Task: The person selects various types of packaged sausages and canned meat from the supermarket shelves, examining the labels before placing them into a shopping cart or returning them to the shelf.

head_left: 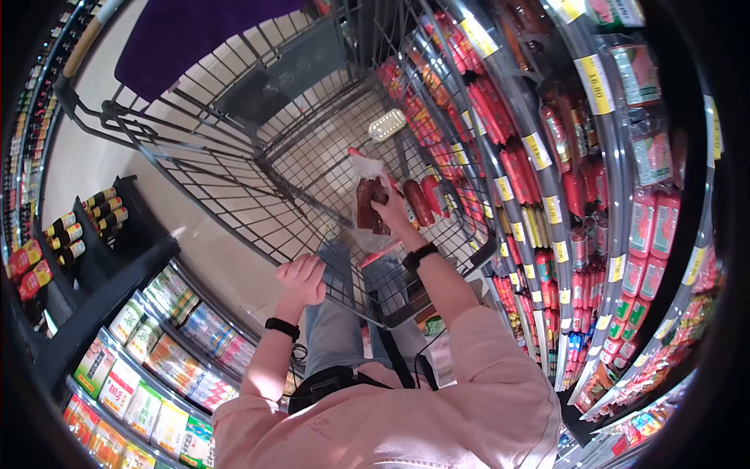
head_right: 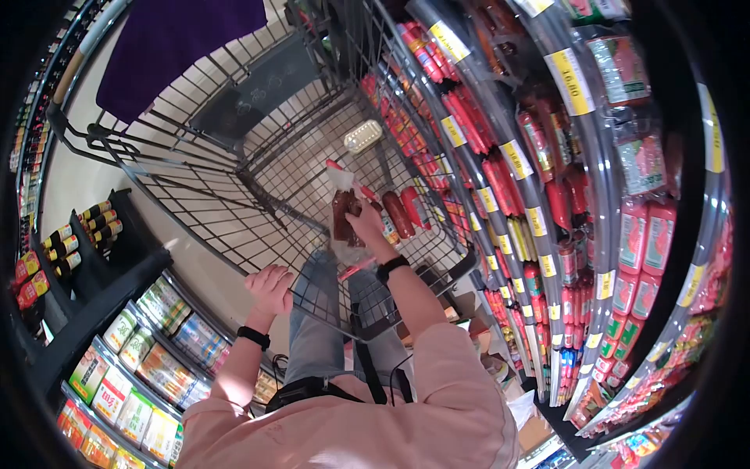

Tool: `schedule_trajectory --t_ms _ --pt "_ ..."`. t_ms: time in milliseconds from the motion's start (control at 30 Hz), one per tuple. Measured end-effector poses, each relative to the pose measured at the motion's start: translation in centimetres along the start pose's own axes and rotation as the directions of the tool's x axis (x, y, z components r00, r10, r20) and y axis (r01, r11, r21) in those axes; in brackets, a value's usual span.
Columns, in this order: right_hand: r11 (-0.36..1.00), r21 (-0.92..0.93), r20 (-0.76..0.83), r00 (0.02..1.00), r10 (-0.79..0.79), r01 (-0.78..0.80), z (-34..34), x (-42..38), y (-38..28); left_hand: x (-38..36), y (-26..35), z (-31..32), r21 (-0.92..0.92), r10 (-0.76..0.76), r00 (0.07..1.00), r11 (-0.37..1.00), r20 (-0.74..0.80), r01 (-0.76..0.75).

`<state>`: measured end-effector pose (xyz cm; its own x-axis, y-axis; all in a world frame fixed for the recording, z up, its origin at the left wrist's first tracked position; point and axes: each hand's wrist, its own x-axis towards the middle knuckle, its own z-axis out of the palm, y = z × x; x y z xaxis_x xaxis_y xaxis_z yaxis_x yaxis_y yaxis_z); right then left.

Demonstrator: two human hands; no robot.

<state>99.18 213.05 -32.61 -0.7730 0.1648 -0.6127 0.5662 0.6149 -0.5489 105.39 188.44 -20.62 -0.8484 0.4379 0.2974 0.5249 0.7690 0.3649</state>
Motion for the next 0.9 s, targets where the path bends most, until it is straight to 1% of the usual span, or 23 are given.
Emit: schedule_trajectory --t_ms 33,67,133,167,200,233,267,300,333,367,433,467,500,567,633,667,700,767,833,867,900 --pt "0.987 0.133 -0.093 0.993 -0.078 0.09 -0.6 -0.5 0.1 -0.1 -0.2 0.2 0.005 0.014 1.0 1.0 -0.004 -0.014" --pt "0.957 0.227 -0.111 0.981 -0.157 0.179 -1.6 -1.4 -0.3 -0.1 -0.3 0.3 -0.001 0.02 0.999 1.0 -0.026 -0.02" --pt "0.952 0.219 -0.154 0.971 -0.181 0.212 -3.6 -2.9 -0.4 -0.2 -0.3 0.3 -0.011 0.005 1.0 1.0 -0.019 -0.006" --pt "0.945 0.222 -0.182 0.962 -0.201 0.24 -4.8 -3.6 -0.6 -0.2 -0.3 0.3 -0.022 0.019 0.999 1.0 -0.039 -0.02" --pt "0.946 0.21 -0.207 0.956 -0.206 0.249 -6.8 -4.6 -1.6 -0.2 -0.4 0.2 -0.005 0.012 1.0 1.0 -0.006 -0.012" --pt "0.933 0.33 -0.147 0.984 -0.101 0.145 -9.0 -5.9 -2.5 -0.3 -0.4 0.2 0.014 0.002 1.0 1.0 0.027 -0.003" --pt "0.898 0.439 -0.072 0.997 -0.006 0.037 -10.9 -7.0 -3.0 -0.3 -0.4 0.4 0.017 0.002 1.0 1.0 0.022 -0.003" --pt "0.758 0.652 -0.122 0.988 0.095 0.008 -12.0 -7.5 -3.7 -0.1 -0.4 0.4 0.007 0.01 1.0 1.0 0.003 -0.01" --pt "0.481 0.874 -0.112 0.992 0.056 0.071 -13.5 -8.0 -4.3 0.0 -0.4 0.4 -0.004 0.004 1.0 1.0 -0.017 -0.004" --pt "0.142 0.984 -0.112 0.994 0.012 0.109 -15.7 -9.0 -7.0 -0.1 -0.3 0.5 -0.018 -0.006 0.999 1.0 -0.035 0.006" --pt "-0.016 1.0 0.0 0.997 0.078 0.001 -19.2 -9.1 -8.3 0.0 -0.2 0.6 -0.024 -0.015 0.999 1.0 -0.05 0.013" --pt "0.001 0.998 -0.06 0.998 0.022 0.06 -20.4 -8.0 -7.8 0.0 -0.2 0.7 -0.02 -0.021 0.998 1.0 -0.052 0.02" --pt "0.049 0.996 -0.074 0.997 0.006 0.074 -21.8 -7.5 -8.5 -0.1 -0.1 0.7 -0.029 -0.02 0.998 0.999 -0.06 0.018" --pt "0.148 0.984 -0.076 0.989 -0.124 0.094 -24.0 -5.8 -9.9 -0.4 -0.2 0.8 -0.047 -0.037 0.999 0.998 0.0 0.037" --pt "0.079 0.988 -0.121 0.979 -0.166 0.136 -25.7 -2.9 -10.6 -0.3 -0.3 0.7 -0.051 -0.044 0.999 0.998 -0.005 0.043" --pt "0.008 0.982 -0.181 0.955 -0.234 0.188 -26.4 -3.0 -13.6 -0.2 -0.4 0.6 -0.047 -0.034 0.999 0.998 -0.006 0.034" --pt "-0.041 0.989 -0.148 0.938 -0.313 0.142 -27.3 -0.9 -13.3 -0.1 -0.2 0.5 -0.043 -0.028 1.0 0.999 -0.006 0.027" --pt "-0.109 0.959 -0.277 0.945 -0.172 0.261 -28.2 2.7 -13.7 -0.2 -0.1 0.4 -0.033 -0.052 0.999 0.998 0.005 0.052" --pt "-0.093 0.932 -0.362 0.905 -0.222 0.35 -28.8 2.8 -17.1 0.1 0.0 0.2 -0.018 -0.064 0.998 0.998 0.022 0.064" --pt "-0.055 0.954 -0.299 0.914 -0.272 0.296 -29.5 2.9 -17.7 0.4 0.1 -0.1 -0.016 -0.067 0.997 0.998 0.029 0.067" --pt "-0.057 0.955 -0.294 0.916 -0.274 0.29 -29.7 3.3 -17.6 0.6 0.3 -0.2 -0.016 -0.07 0.997 0.997 0.032 0.071"
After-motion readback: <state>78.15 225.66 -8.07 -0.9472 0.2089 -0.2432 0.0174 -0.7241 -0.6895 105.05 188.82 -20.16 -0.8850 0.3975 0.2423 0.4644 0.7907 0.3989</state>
